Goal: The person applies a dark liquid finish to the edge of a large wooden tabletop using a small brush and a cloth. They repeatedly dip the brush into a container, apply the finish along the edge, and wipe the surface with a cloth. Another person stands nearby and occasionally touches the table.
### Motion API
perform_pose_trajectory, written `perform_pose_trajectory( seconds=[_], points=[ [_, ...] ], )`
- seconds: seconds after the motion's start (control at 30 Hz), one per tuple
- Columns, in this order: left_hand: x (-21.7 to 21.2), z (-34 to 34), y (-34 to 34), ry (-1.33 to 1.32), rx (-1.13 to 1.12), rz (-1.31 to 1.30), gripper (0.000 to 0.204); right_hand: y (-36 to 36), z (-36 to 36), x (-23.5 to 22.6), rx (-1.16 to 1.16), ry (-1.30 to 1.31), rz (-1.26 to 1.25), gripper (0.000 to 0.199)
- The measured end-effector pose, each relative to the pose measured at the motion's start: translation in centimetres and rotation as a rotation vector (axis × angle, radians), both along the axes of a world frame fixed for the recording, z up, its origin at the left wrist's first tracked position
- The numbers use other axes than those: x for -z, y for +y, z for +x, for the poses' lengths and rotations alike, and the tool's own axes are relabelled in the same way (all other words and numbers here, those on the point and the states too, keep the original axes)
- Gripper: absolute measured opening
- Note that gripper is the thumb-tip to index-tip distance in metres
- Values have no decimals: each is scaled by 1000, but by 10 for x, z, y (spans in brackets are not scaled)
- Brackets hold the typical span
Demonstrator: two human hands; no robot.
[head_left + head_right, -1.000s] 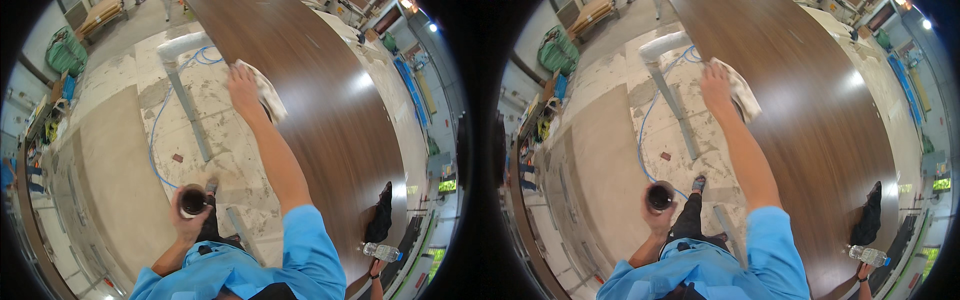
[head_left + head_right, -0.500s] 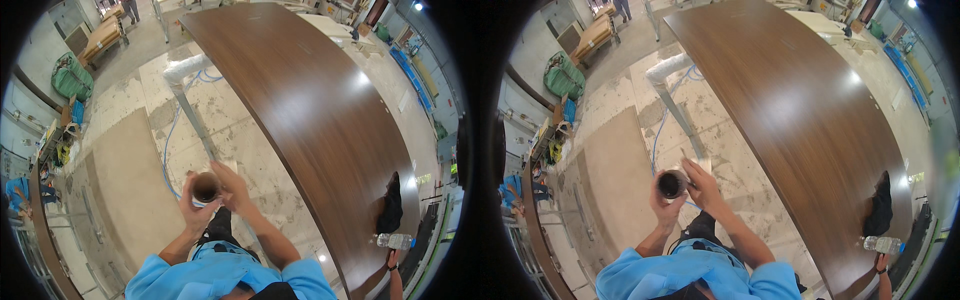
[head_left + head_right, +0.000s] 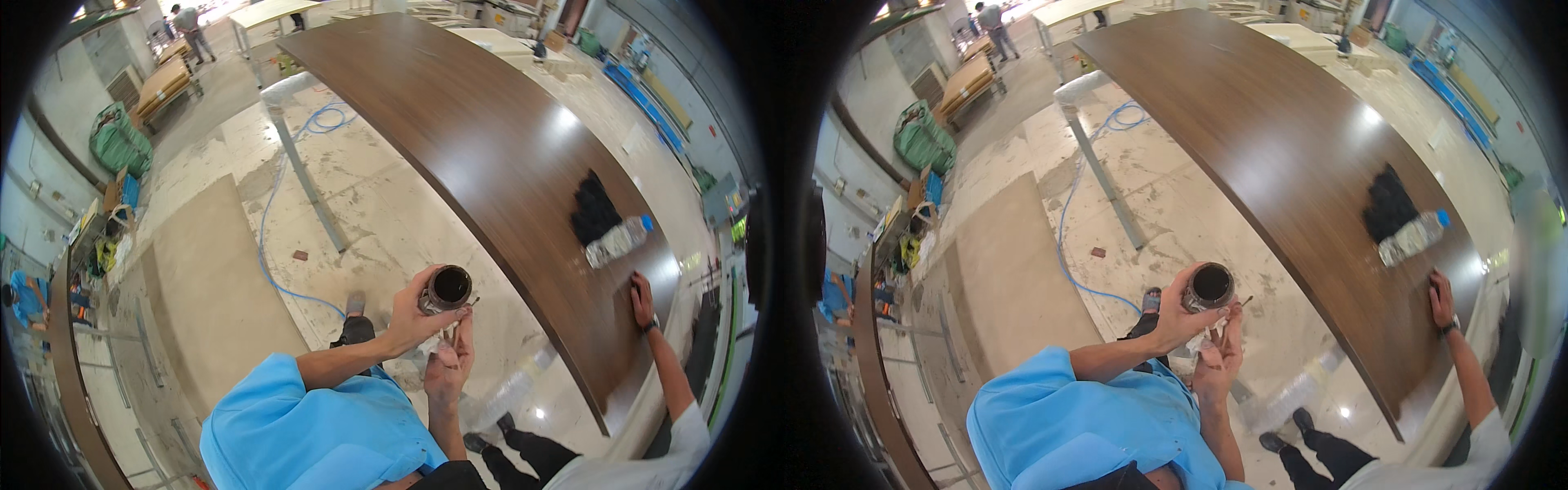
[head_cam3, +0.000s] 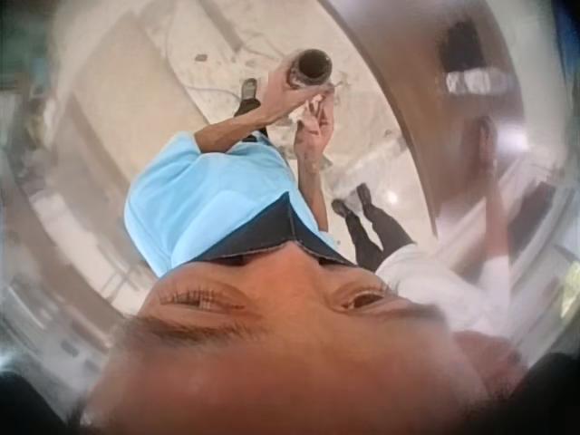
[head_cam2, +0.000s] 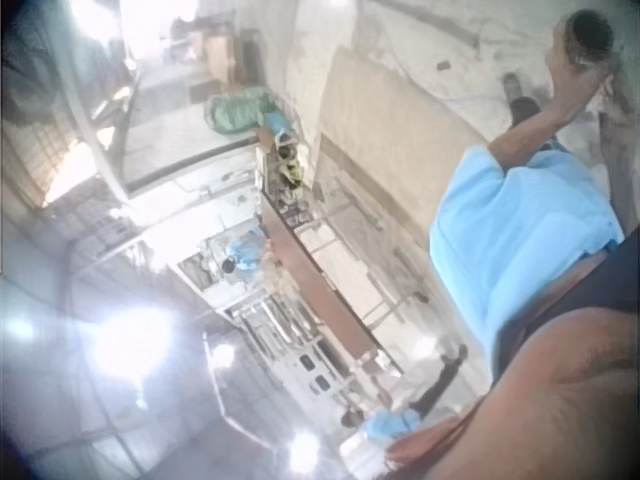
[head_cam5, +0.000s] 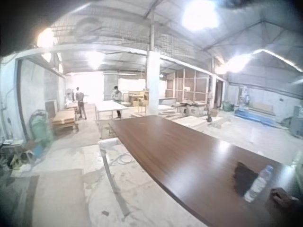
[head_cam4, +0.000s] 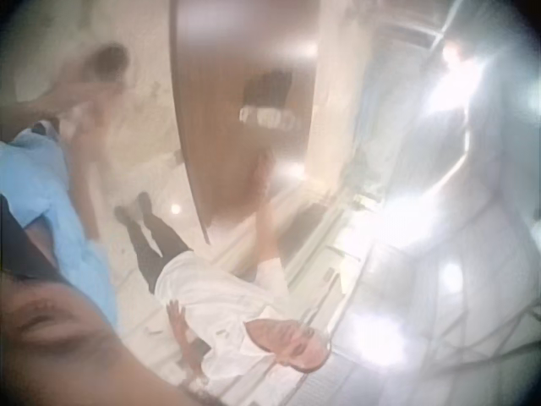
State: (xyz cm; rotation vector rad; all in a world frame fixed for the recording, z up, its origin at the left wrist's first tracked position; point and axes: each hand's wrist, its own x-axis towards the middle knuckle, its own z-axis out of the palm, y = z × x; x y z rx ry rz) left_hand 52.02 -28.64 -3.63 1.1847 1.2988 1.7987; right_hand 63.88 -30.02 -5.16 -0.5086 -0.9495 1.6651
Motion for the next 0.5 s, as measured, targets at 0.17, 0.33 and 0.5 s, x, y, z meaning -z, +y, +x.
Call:
perform_pose_trajectory(
  seconds=[0.17,0.33,0.5],
  points=[
    [5,68,-12,-47,171,-56,71,-44,87,6,202,-273,-186,56],
    [15,98,-17,42,278,-124,70,-59,141,5,606,-240,-89,29],
    [22,114,-13,162,323,-93,70,-64,166,-20,703,-410,-51,16]
  ],
)
